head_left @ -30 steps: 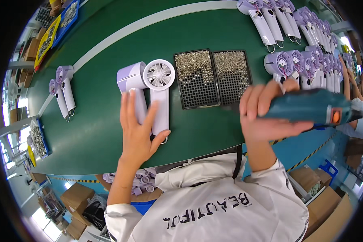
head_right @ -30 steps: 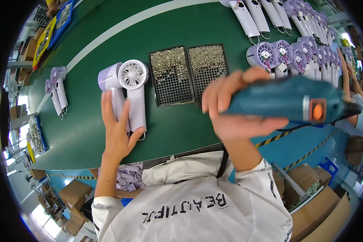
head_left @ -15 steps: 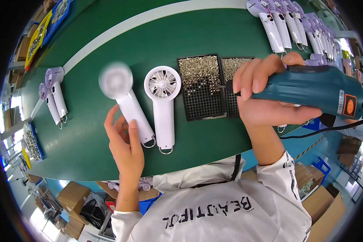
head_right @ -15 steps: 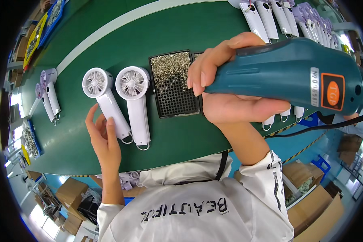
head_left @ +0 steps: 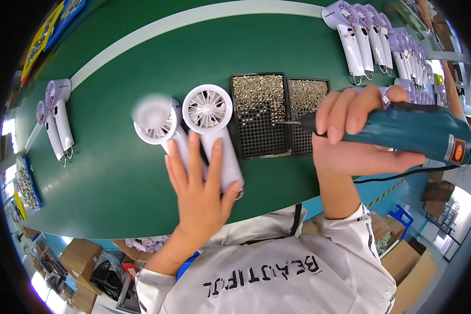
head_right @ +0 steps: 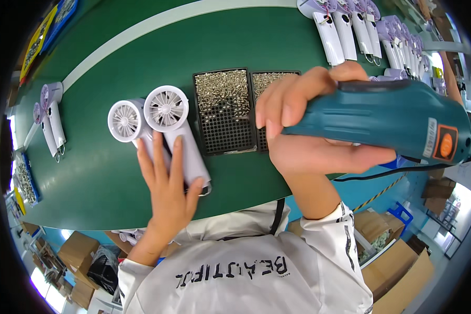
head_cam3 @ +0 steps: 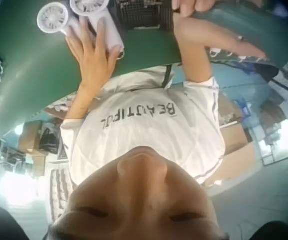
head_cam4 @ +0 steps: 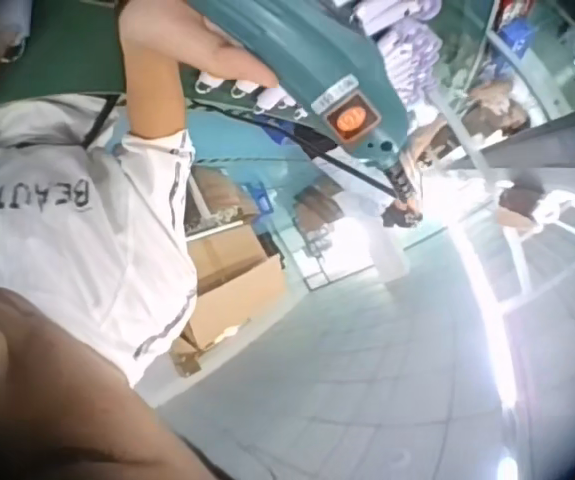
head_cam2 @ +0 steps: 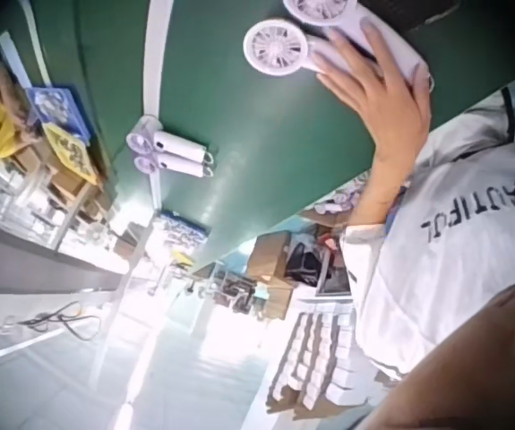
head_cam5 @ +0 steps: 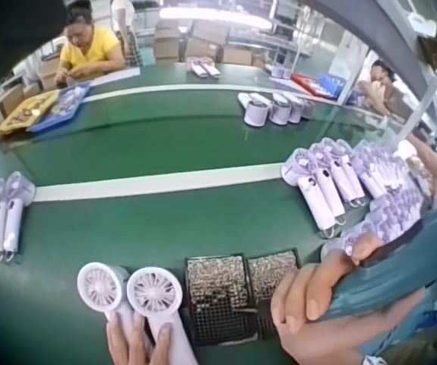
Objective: Assembling handheld portable fans on a production line using an electric screwdriver to fasten components.
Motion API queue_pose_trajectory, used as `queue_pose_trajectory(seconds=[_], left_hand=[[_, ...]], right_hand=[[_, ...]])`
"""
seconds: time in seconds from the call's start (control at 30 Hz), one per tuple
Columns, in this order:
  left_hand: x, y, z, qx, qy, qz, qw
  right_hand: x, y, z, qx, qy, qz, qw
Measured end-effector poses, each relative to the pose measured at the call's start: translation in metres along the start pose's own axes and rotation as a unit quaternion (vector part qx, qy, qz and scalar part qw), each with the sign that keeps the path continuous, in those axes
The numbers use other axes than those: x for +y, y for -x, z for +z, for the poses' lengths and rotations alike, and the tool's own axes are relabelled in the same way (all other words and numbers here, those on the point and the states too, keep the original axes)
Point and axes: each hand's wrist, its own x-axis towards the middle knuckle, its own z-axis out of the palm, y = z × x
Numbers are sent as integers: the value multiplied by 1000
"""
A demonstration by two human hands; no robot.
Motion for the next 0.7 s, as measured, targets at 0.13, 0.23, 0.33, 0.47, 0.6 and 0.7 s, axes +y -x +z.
queue_pose_trajectory(seconds=[0.13, 0.23, 0.33, 0.47, 0.6, 0.7], left_hand=[[15, -1, 8, 22, 24, -35, 999], [13, 2, 8, 20, 16, -45, 999], [12, 8, 9, 18, 8, -47, 999], [14, 10, 6, 51, 41, -63, 996], [15, 6, -6, 213, 134, 18, 968], [15, -19, -25, 180, 147, 60, 971]], right_hand=[[15, 2, 2, 39, -20, 2, 999], [24, 8, 2, 66, 1, 25, 997], [22, 7, -1, 56, 17, -25, 998], [-1, 1, 13, 44, -14, -15, 999], [-26, 3, 32, -31, -90, 42, 995], [-35, 14, 47, -44, -105, 69, 991]])
